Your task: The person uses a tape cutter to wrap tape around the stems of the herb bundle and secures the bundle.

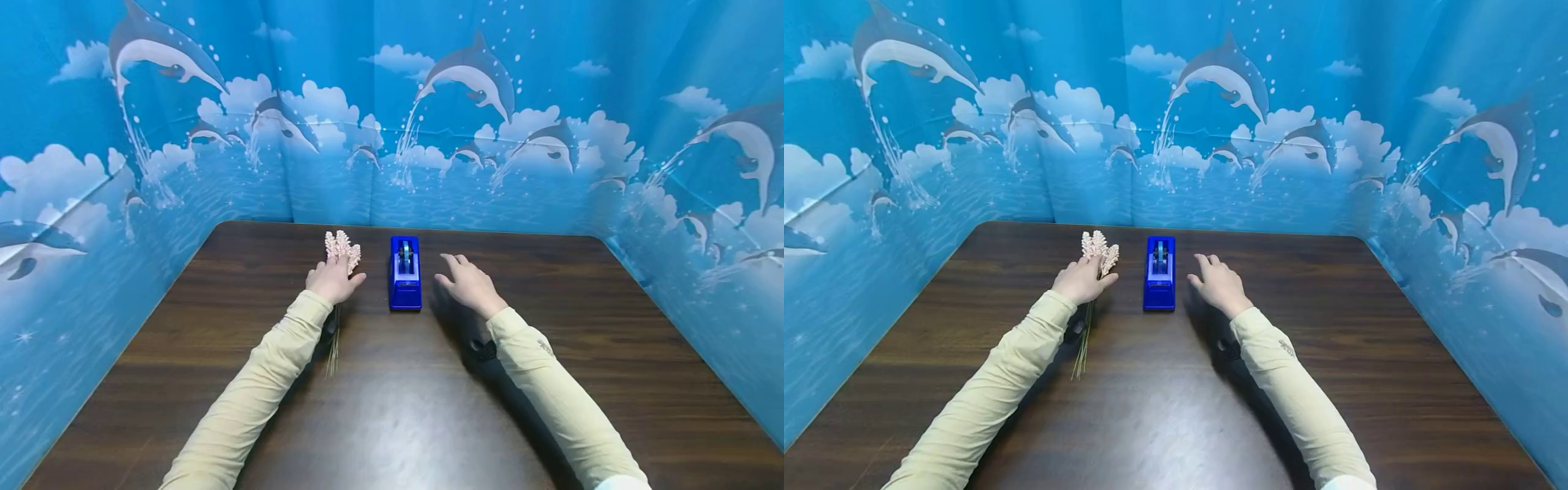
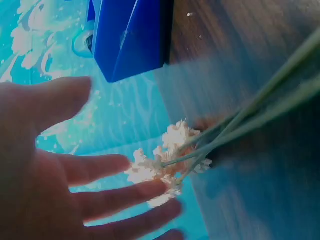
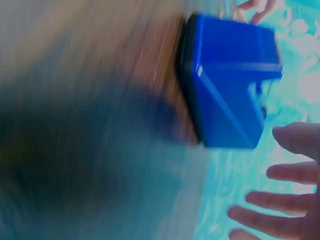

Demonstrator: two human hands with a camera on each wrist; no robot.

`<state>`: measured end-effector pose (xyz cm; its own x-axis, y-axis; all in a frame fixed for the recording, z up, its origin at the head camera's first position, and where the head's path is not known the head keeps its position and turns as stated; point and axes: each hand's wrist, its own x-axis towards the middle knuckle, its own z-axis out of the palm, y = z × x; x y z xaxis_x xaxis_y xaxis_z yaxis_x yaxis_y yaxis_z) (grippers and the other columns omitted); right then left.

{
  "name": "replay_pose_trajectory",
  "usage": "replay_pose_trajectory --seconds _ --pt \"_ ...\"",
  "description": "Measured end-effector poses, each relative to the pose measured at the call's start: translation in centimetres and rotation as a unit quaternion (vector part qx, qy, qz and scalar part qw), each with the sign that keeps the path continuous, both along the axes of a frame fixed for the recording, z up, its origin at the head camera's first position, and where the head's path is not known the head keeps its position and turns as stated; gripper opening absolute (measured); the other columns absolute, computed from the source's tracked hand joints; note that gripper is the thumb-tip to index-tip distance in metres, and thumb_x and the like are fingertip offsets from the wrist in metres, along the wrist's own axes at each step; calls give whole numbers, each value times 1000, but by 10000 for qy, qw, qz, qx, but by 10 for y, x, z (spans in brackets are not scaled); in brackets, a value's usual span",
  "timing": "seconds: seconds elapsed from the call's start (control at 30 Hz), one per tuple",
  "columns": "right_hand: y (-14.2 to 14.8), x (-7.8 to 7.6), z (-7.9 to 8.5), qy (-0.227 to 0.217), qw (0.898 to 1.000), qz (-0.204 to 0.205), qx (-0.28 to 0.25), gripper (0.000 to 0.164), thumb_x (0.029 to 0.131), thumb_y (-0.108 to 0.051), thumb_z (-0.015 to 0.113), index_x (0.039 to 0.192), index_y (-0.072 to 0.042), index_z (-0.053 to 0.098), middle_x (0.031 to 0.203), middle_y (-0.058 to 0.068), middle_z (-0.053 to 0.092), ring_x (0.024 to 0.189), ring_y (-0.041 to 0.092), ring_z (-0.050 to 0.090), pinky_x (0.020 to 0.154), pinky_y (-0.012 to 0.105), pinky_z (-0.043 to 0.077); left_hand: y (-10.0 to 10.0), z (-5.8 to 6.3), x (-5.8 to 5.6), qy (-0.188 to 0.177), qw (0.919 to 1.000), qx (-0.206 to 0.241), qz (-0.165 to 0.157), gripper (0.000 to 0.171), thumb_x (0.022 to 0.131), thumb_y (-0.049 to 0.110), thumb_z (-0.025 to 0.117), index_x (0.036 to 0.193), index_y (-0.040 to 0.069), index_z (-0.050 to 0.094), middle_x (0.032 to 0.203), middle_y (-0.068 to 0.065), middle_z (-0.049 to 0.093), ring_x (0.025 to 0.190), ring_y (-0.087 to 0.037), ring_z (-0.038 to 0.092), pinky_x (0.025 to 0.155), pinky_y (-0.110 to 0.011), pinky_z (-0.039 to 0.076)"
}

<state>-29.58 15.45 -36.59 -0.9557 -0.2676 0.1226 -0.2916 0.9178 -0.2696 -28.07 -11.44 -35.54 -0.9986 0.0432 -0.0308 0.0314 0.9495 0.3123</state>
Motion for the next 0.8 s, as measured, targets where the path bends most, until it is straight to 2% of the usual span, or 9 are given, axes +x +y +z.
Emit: replay_pose_trajectory --seconds 0.07,0.13,0.23,0.3,0.4,0.53,0.67,0.8 --pt "-3 7 5 127 9998 108 -103 44 97 -32 55 135 -10 51 125 17 60 104 38 64 81 54 52 -1 1 -2 -177 9998 25 81 69 96 48 49 143 1 36 143 -28 40 128 -45 43 102 -55 38" --pt "-7 14 9 283 9991 230 -238 33 96 -29 57 122 -9 59 107 11 66 89 30 66 72 49 53 -3 1 -2 -337 9992 75 219 71 95 47 52 143 -2 33 141 -29 41 127 -47 45 101 -55 40" --pt "-17 26 15 515 9967 488 -387 20 95 -25 58 105 -10 65 83 3 65 70 18 60 61 38 48 -9 1 -2 -561 9974 86 439 79 94 46 53 147 -5 24 140 -31 46 126 -47 49 100 -54 43" --pt "-24 33 18 544 9955 648 -438 17 95 -25 58 99 -11 67 76 0 63 63 14 56 57 33 44 -13 -2 -1 -641 9966 131 494 84 94 45 55 148 -7 18 137 -33 48 124 -47 52 99 -53 44" --pt "-34 44 20 463 9939 905 -420 16 96 -25 58 96 -12 68 70 -3 60 58 10 50 53 28 40 -14 -8 -1 -688 9963 248 446 85 94 44 56 147 -9 15 134 -35 51 120 -47 55 98 -52 46" --pt "-53 55 17 380 9916 1209 -254 16 95 -27 60 88 -14 67 65 -5 55 56 9 47 52 28 38 -13 -14 -2 -600 9966 459 319 83 94 42 57 146 -8 16 132 -35 52 118 -47 57 96 -51 46" --pt "-82 59 11 320 9877 1532 -60 18 94 -28 61 82 -15 65 62 -5 54 57 11 49 51 31 39 -15 -10 -2 -588 9966 495 285 87 94 42 56 148 -8 10 132 -35 52 119 -46 56 97 -50 46" --pt "-112 56 1 21 9826 1849 147 17 95 -28 60 88 -15 68 67 -3 61 60 11 54 50 29 40 -18 -5 -2 -796 9955 319 393 88 94 44 55 147 -10 10 132 -35 52 120 -46 55 98 -51 46"
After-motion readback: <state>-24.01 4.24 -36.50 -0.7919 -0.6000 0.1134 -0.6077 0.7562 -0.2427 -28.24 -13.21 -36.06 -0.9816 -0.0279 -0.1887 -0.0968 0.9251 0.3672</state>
